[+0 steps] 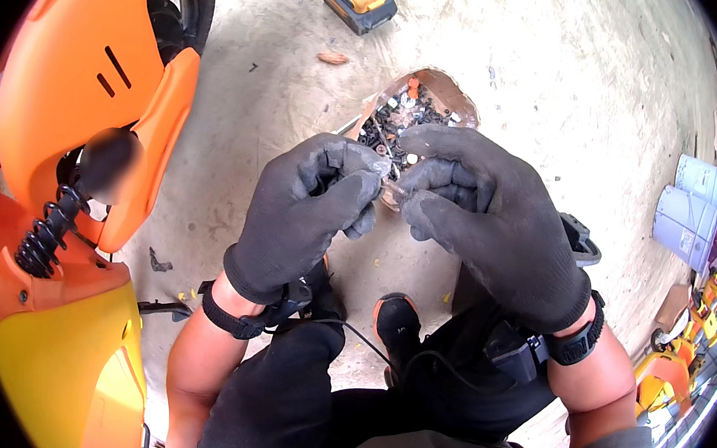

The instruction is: The person picks up a small screw and a bracket from a box on the floor, then uses a screwdriver to attach them to the frame of an orange scooter.

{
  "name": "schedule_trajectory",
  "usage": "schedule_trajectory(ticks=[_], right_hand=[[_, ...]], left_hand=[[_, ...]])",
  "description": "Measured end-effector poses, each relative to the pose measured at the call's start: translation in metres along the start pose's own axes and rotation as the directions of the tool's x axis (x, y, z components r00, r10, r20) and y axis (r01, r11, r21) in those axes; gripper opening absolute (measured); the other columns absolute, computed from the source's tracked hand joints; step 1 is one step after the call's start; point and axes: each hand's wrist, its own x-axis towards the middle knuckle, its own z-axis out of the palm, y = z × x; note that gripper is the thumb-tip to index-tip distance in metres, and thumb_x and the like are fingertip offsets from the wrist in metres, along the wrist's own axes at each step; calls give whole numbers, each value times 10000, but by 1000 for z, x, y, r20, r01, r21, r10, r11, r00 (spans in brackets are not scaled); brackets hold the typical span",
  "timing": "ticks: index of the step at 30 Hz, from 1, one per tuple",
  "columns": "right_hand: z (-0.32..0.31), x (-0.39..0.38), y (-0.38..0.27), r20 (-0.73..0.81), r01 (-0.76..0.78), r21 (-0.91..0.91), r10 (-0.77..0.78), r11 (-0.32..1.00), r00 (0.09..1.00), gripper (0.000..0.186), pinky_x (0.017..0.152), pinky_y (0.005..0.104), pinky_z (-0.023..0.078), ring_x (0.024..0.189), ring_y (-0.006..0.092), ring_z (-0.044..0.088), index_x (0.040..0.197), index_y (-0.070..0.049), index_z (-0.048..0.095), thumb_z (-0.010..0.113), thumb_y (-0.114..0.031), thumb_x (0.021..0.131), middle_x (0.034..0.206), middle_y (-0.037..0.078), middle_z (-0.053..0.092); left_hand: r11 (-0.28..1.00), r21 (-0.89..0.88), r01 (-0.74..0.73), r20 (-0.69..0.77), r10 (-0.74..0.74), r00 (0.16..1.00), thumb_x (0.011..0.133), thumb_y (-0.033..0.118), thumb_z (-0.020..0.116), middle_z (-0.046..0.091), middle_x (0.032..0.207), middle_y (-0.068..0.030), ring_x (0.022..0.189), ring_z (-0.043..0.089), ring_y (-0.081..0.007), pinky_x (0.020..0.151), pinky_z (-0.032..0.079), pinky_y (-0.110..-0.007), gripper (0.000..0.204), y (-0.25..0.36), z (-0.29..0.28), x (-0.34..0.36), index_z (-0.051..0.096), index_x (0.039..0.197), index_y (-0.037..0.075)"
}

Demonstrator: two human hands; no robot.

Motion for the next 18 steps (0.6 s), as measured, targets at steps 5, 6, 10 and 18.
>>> schedule_trajectory(ticks=[5,6,10,18], right_hand=[[3,-4,0,19,-36,-30,37,999,999,295,691,259,527,762,98,628,1203,-6,647,629,-45,911,946,85,685],[3,-4,-1,26,-32,-40,33,999,999,293,712,257,522,786,95,616,1204,6,649,616,-31,915,971,76,682],[4,-4,4,12,19,-59,-19,998,1000,230,741,259,529,809,100,629,1129,8,681,607,-27,914,982,66,693],[3,-7,10,-19,160,-303,-173,940,985,212,821,261,505,902,102,624,1102,17,685,604,-3,907,1028,68,680]], left_hand=[[999,8,-39,46,39,998,950,76,619,643,852,-57,662,579,-103,577,464,-243,150,-2,4,-8,629,1069,-15],[999,8,-52,62,51,997,953,87,626,647,863,-64,663,587,-110,575,473,-246,154,-3,4,-9,626,1075,-7],[999,22,-36,42,35,998,952,100,639,649,868,-68,659,593,-107,567,476,-240,154,-5,4,-14,626,1059,-9],[997,-57,45,93,-39,995,956,126,634,657,861,-48,657,586,-82,587,469,-231,150,-5,6,-14,638,1017,-11]])
